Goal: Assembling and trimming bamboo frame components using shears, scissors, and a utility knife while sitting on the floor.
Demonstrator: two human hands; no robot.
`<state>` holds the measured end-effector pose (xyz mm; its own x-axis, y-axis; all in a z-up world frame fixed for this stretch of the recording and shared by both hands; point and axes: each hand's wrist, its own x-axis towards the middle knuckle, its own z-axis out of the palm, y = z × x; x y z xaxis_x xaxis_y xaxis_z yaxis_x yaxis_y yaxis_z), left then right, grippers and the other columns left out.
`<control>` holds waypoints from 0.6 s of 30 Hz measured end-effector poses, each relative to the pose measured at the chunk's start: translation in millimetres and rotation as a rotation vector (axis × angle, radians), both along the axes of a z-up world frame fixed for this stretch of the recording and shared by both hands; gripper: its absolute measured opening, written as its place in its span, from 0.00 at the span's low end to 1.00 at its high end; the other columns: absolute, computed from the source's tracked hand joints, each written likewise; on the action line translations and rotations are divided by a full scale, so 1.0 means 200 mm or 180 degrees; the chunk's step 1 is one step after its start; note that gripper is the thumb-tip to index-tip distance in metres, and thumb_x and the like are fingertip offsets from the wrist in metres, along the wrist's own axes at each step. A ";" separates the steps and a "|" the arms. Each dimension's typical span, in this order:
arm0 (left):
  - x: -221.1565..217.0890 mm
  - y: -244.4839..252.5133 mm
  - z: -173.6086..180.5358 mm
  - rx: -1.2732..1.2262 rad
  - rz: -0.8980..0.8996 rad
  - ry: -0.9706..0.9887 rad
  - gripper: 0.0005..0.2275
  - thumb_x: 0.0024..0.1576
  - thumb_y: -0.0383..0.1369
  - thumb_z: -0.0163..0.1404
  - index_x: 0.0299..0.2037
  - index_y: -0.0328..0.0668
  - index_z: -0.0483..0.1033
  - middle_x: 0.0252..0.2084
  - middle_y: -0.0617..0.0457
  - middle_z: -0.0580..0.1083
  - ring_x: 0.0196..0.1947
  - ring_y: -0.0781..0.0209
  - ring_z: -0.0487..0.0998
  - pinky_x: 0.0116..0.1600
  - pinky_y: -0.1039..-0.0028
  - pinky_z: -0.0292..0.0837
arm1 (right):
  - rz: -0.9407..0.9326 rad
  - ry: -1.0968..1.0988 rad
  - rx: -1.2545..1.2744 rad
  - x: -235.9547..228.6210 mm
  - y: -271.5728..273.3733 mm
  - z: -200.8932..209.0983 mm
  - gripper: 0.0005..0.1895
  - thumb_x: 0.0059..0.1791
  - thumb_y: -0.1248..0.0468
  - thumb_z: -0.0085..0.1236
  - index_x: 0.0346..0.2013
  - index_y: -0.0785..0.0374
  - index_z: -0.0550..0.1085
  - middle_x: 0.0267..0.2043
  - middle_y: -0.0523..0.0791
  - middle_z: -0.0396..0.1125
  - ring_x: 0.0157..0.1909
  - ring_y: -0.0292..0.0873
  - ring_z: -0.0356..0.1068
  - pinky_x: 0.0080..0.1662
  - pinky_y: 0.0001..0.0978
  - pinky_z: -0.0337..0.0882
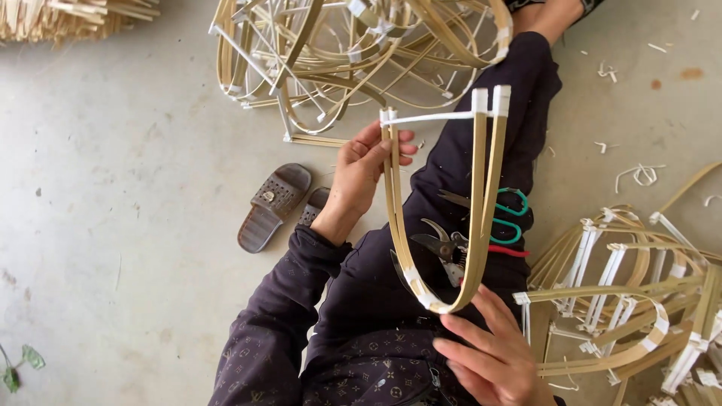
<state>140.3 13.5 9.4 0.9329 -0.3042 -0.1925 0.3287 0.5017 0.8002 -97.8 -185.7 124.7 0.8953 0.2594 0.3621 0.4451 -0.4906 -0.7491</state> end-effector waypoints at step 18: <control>-0.59 0.05 -0.01 -0.0367 -0.1659 0.0350 0.17 0.69 0.33 0.46 0.65 0.34 0.67 0.42 0.51 0.78 0.34 0.70 0.76 0.38 0.81 0.73 | -0.0763 0.1429 -0.2257 0.22 -0.12 -0.54 0.49 0.30 0.61 0.75 0.63 0.64 0.63 0.59 0.51 0.62 0.66 0.55 0.56 0.67 0.51 0.51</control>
